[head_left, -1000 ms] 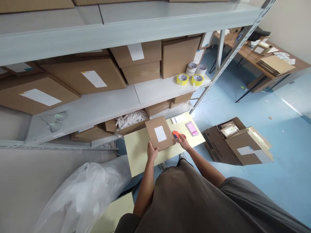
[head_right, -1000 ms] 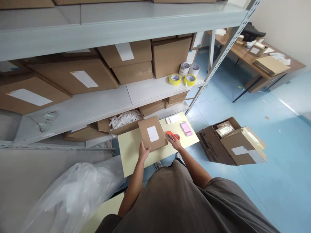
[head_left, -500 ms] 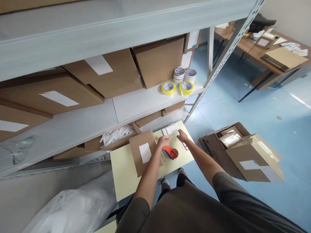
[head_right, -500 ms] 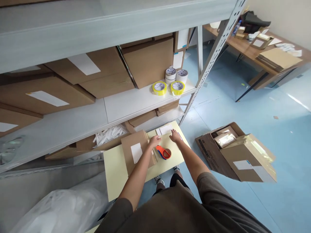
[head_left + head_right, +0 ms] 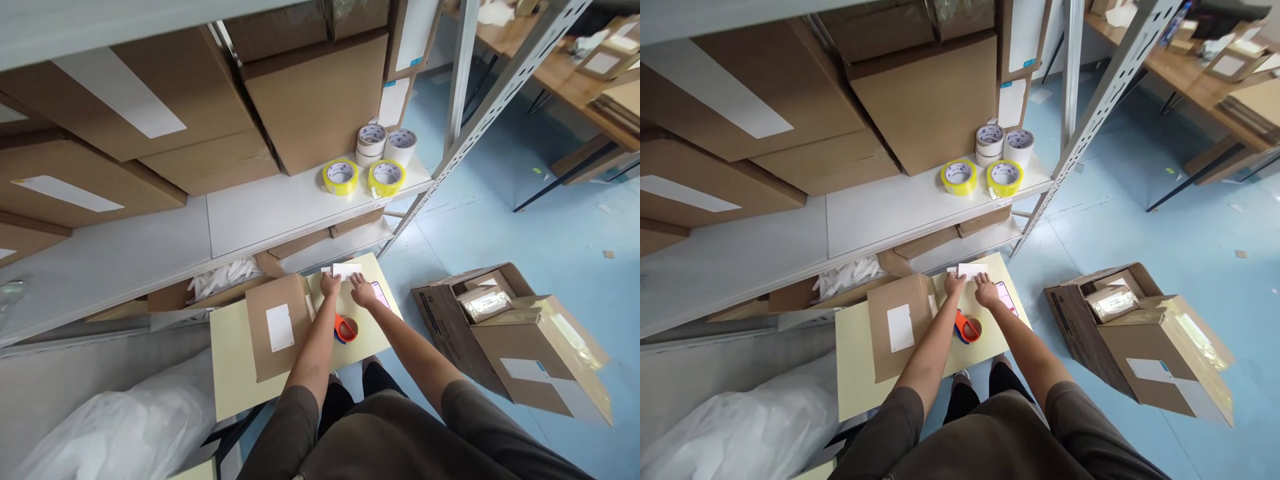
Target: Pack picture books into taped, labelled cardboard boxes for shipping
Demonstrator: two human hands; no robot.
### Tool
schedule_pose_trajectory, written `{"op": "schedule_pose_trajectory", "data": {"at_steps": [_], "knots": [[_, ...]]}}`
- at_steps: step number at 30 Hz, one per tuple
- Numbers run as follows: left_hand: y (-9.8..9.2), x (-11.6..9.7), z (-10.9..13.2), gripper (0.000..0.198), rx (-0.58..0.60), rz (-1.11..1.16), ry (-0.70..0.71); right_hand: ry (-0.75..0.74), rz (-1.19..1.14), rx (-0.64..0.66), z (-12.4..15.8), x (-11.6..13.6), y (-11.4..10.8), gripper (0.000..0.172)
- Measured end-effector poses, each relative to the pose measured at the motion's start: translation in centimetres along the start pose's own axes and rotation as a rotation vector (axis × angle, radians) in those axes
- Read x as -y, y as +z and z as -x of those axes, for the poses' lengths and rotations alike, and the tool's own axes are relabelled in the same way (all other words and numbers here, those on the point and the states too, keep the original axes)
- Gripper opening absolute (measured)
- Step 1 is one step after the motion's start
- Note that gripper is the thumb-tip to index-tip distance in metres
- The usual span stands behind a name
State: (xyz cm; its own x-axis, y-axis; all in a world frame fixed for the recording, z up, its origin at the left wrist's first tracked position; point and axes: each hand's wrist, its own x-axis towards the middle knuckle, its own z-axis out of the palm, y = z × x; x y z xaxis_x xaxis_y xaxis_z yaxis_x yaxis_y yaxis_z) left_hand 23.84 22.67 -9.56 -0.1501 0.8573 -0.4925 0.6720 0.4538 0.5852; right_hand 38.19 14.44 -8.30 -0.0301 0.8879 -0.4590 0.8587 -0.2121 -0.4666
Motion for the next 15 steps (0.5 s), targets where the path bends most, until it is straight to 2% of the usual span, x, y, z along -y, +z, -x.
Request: {"op": "schedule_pose_trajectory", "data": {"at_steps": [4,9,12,15], "knots": [[-0.6,0.4,0.1,0.037,-0.026,-0.079,-0.109,-0.003,-0.042,-0.035,0.0,-0.7,-0.5,0.077],[-1.5,1.0,0.1,0.063,-0.184,-0.165,-0.01,0.139,-0.089,-0.055,-0.7,-1.5,-0.8,0.073],[-1.4,1.1,0.0,0.065,-0.143,-0.149,0.016,0.139,-0.121,-0.016,-1.6,-1.3,-1.3,0.07],[-0.7,1.0,0.2,0.053,-0.074,-0.093,0.006,0.126,-0.126,-0.006,-2.2,-0.8,-1.6,0.068]]}}
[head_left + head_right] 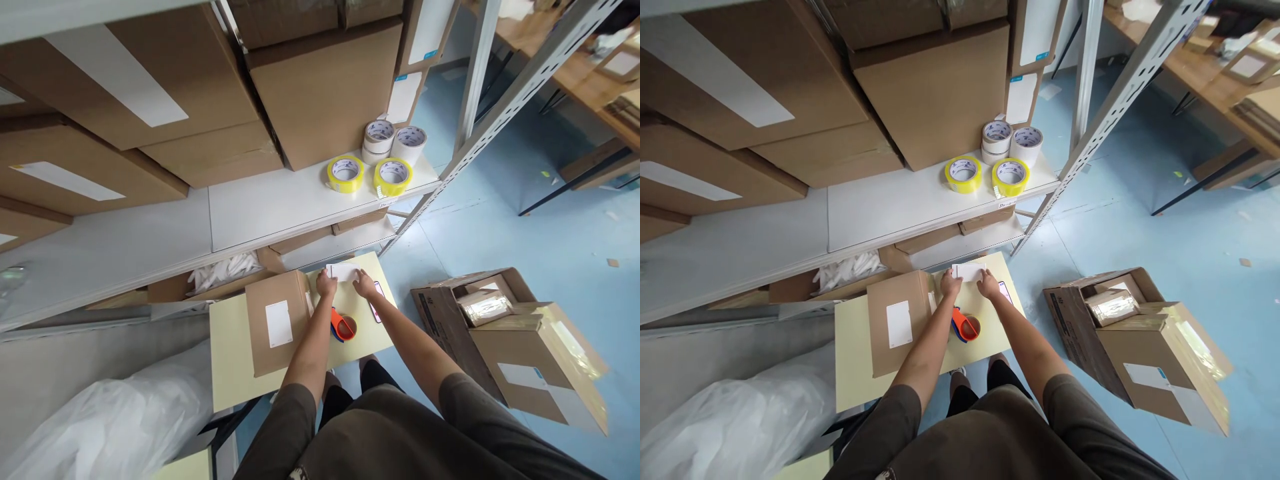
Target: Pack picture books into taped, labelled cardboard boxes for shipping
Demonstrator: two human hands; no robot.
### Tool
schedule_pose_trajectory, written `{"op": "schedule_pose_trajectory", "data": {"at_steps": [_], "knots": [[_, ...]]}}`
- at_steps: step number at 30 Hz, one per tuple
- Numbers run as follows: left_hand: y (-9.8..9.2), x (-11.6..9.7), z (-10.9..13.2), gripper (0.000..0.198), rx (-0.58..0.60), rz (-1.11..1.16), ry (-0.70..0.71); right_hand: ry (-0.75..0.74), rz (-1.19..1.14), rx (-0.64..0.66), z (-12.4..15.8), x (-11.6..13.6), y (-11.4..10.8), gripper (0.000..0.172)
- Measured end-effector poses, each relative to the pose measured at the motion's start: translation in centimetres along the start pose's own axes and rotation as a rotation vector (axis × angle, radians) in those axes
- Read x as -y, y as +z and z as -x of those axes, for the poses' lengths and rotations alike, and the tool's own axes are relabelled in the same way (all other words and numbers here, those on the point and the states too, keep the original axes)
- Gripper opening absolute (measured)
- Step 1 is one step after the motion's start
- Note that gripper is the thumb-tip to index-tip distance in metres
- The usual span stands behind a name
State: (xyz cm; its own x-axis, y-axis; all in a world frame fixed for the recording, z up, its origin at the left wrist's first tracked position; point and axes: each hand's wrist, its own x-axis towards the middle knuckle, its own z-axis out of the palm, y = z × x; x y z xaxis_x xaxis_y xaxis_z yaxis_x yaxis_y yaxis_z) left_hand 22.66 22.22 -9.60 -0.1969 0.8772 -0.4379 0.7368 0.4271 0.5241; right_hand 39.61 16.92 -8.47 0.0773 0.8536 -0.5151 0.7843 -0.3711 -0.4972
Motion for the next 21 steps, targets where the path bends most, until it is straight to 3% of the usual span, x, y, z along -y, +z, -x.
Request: {"op": "schedule_pose_trajectory", "data": {"at_steps": [4,7,12,17,21], "knots": [[1.2,-0.4,0.6,0.037,0.092,0.076,0.002,0.053,0.057,-0.009,-0.2,0.1,0.0,0.071],[1.8,-0.7,0.5,0.032,0.097,0.084,-0.054,0.059,0.11,0.013,0.1,-0.5,0.0,0.076],[1.5,-0.5,0.0,0.023,0.118,0.1,-0.118,0.038,0.155,0.046,0.6,-1.0,0.0,0.086],[0.4,0.0,0.5,0.02,0.096,0.109,-0.092,0.01,0.099,-0.081,1.2,-0.9,0.6,0.086],[-0.8,-0.6,1.7,0.027,0.066,0.076,0.013,0.013,-0.045,-0.186,1.7,-1.0,0.4,0.083]]}}
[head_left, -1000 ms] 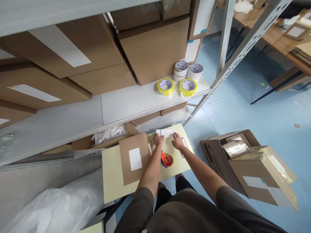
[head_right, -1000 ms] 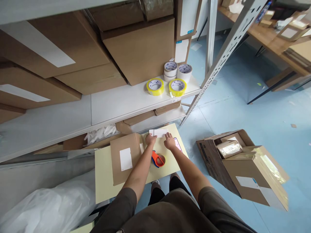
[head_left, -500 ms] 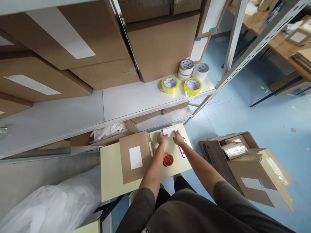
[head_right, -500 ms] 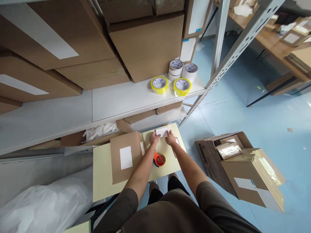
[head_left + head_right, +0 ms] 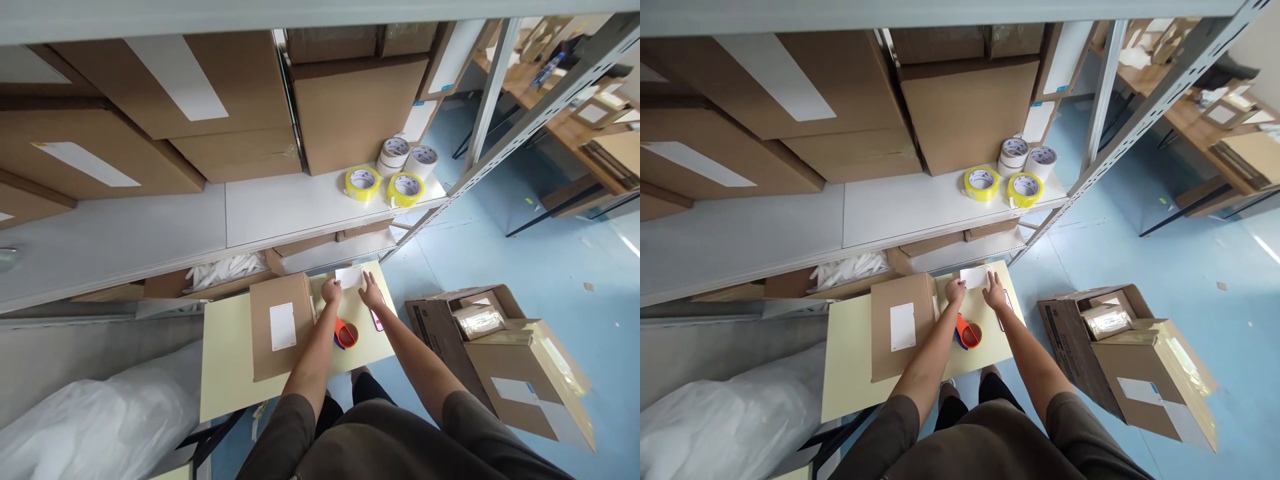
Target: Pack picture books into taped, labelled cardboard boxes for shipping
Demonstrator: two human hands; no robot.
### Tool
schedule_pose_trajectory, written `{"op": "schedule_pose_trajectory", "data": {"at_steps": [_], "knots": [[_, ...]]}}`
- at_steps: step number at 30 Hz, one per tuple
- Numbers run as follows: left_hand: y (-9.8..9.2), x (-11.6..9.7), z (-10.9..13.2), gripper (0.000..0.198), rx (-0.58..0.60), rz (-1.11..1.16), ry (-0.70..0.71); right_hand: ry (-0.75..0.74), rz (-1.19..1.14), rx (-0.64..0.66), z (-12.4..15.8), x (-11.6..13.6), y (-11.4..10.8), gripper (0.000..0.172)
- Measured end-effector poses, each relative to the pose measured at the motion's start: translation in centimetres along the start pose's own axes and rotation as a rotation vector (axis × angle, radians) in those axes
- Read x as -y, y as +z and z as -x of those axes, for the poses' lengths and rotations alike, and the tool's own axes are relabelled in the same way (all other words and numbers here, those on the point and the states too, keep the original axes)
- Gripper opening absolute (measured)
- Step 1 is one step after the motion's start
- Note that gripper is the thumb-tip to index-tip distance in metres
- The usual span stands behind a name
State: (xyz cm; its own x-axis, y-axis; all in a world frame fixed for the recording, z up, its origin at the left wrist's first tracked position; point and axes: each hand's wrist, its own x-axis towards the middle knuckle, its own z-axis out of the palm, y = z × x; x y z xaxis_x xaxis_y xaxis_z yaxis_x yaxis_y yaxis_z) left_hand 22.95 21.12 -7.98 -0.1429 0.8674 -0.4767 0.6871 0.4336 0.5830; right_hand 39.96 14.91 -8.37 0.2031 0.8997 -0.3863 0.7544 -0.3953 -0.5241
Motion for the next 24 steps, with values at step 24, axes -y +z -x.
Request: {"op": "schedule_pose_trajectory", "data": {"at_steps": [24], "knots": [[-21.3,0.8,9.7,0.045,-0.04,0.329,0.263,-0.573,-0.462,0.6,-3.2,11.3,-9.9,0.047]]}}
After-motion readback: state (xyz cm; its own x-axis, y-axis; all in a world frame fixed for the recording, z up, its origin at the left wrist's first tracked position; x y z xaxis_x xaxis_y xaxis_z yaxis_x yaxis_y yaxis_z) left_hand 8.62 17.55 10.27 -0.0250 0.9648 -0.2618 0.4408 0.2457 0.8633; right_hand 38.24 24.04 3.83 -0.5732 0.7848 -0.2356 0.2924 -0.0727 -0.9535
